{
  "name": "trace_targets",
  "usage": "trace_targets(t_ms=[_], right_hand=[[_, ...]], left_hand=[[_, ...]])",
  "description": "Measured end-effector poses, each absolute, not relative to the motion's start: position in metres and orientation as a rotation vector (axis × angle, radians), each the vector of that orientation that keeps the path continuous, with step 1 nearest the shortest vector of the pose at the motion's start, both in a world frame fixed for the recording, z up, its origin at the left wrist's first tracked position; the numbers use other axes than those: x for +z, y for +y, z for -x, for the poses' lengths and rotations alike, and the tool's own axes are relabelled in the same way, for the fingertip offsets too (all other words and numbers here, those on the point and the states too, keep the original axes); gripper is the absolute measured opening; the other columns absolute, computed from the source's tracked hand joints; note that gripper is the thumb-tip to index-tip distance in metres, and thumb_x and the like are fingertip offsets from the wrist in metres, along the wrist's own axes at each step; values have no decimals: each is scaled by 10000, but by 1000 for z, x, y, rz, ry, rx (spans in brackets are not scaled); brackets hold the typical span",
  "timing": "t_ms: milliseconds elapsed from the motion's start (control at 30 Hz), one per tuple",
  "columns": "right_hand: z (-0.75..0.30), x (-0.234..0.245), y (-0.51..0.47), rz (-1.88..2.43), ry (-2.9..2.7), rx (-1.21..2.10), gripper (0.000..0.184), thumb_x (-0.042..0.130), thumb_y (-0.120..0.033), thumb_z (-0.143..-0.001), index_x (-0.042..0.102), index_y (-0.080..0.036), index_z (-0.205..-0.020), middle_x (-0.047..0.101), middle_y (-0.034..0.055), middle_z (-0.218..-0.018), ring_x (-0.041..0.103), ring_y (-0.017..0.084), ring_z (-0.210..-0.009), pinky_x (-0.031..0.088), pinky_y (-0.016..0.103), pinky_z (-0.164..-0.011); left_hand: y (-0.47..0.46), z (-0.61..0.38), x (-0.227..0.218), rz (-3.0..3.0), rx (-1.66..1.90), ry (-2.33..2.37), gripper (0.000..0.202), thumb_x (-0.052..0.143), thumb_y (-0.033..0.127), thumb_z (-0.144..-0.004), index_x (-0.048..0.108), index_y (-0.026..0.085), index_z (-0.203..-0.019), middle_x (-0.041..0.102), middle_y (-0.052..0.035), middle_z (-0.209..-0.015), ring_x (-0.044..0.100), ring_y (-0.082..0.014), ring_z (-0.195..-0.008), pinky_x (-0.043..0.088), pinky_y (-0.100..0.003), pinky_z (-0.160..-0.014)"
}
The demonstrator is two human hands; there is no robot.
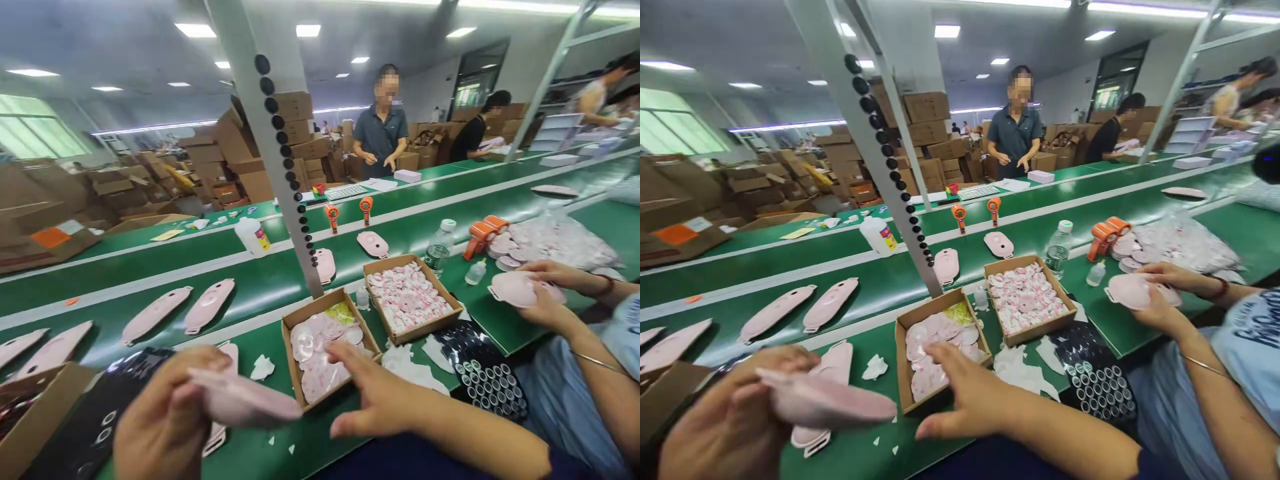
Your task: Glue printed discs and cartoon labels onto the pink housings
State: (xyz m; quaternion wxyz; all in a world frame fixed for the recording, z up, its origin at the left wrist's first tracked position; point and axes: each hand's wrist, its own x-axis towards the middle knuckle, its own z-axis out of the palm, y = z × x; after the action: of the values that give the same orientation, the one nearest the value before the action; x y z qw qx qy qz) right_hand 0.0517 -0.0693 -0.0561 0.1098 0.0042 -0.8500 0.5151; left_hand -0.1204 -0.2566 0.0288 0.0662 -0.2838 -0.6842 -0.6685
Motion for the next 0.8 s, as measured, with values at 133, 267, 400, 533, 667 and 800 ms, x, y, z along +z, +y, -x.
trace_targets(t_ms=[133, 267, 400, 533, 667, 800], right_hand=[[-51, -61, -91, -231, -2655, 1462, 841, 715, -480, -801, 384, -189, -1516, 649, 141, -1326, 662, 277, -1152, 514, 348, -983], [-68, -70, -101, -16, -2615, 1320, 823, 703, -442, -788, 405, -147, -1496, 608, 171, -1364, 623, 307, -1191, 491, 396, -1014], [-79, -68, -106, 173, -2590, 1262, 617, 639, -357, -835, 503, -129, -1392, 658, 187, -1247, 633, 322, -1115, 490, 460, -985], [-79, -58, -107, 143, -2340, 1577, 481, 576, -331, -893, 522, -139, -1330, 661, 158, -1246, 632, 269, -1094, 501, 400, -959], [-70, -52, -106, 21, -2382, 1802, 514, 626, -374, -889, 529, -151, -1342, 655, 139, -1281, 633, 255, -1127, 496, 361, -965], [-60, -49, -92, -191, -2745, 1693, 436, 574, -404, -957, 582, -198, -1341, 716, 91, -1191, 683, 216, -1032, 517, 303, -883]], left_hand=[[-234, 83, 8, 1162, -2275, -2023, 329, 663, 537, -860, 702, 268, -675, 620, -40, -741, 565, -257, -766, 468, -345, -672], [-205, 102, -11, 1006, -2497, -2024, 387, 748, 572, -781, 705, 194, -703, 648, -53, -787, 586, -217, -696, 475, -306, -593], [-189, 113, -14, 787, -2925, -1933, 493, 866, 618, -588, 714, 176, -747, 666, -42, -768, 603, -180, -651, 506, -263, -575], [-207, 99, -21, 811, -3269, -1819, 724, 792, 718, -600, 726, 225, -1126, 710, -100, -1051, 660, -261, -886, 566, -332, -721], [-254, 81, -53, 655, -3292, -2203, 747, 814, 608, -653, 659, 238, -1283, 705, -112, -1153, 659, -314, -982, 566, -357, -766], [-283, 86, -81, 74, -3126, -2341, 720, 919, 426, -555, 682, 250, -1212, 738, -65, -1042, 676, -257, -855, 580, -306, -694]])
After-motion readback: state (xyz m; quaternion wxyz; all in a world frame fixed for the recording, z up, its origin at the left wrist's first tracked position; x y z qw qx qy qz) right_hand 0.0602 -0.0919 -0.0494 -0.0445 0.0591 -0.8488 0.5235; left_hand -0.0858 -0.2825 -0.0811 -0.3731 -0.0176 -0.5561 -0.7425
